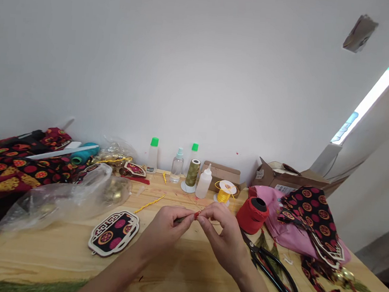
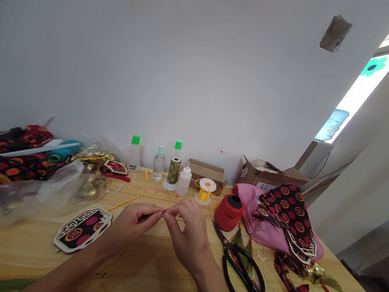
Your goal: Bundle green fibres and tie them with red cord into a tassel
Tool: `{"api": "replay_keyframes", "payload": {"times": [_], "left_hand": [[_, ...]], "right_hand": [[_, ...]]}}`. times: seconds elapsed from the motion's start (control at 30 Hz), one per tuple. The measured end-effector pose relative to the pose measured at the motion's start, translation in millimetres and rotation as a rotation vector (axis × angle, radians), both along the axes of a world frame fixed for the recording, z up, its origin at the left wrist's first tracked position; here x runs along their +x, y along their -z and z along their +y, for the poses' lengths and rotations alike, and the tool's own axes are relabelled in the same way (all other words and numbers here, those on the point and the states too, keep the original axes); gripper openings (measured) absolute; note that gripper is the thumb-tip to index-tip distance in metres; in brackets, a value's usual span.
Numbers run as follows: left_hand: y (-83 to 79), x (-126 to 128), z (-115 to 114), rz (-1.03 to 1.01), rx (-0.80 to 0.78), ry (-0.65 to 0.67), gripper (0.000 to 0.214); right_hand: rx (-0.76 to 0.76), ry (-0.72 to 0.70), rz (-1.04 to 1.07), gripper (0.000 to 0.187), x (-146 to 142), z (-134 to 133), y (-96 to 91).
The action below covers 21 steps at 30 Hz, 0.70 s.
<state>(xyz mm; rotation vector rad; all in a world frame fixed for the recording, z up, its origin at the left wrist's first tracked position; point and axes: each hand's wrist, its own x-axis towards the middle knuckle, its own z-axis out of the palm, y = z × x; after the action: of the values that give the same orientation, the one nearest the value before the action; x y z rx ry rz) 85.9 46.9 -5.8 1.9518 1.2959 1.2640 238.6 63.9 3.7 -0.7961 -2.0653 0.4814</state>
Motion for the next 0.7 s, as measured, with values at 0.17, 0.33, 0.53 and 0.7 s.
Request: {"api": "replay_keyframes", "payload": {"times": [0.17, 0.33, 0.53, 0.7], "left_hand": [[2.9, -4, 2, -0.102, 0.002, -0.080, 0.024], [5.5, -6, 3, -0.079, 0.037, -0.107, 0.022], [7.4, -5, 4, -0.126, 0.037, -0.105, 0.021], [2.2, -1, -2, -0.152, -0.034, -0.067, 0.023]], "right_hand": [[-0.019, 0.015, 0.135, 0.029, 10, 1, -9.5], [0.127, 0.290, 0.162, 0.028, 52, -7, -21.5], [-0.099, 0.528, -0.503, 0.009, 124, -19, 17.7], [-0.171, 0.473, -0.704, 0.026, 134, -17, 44.2]]}}
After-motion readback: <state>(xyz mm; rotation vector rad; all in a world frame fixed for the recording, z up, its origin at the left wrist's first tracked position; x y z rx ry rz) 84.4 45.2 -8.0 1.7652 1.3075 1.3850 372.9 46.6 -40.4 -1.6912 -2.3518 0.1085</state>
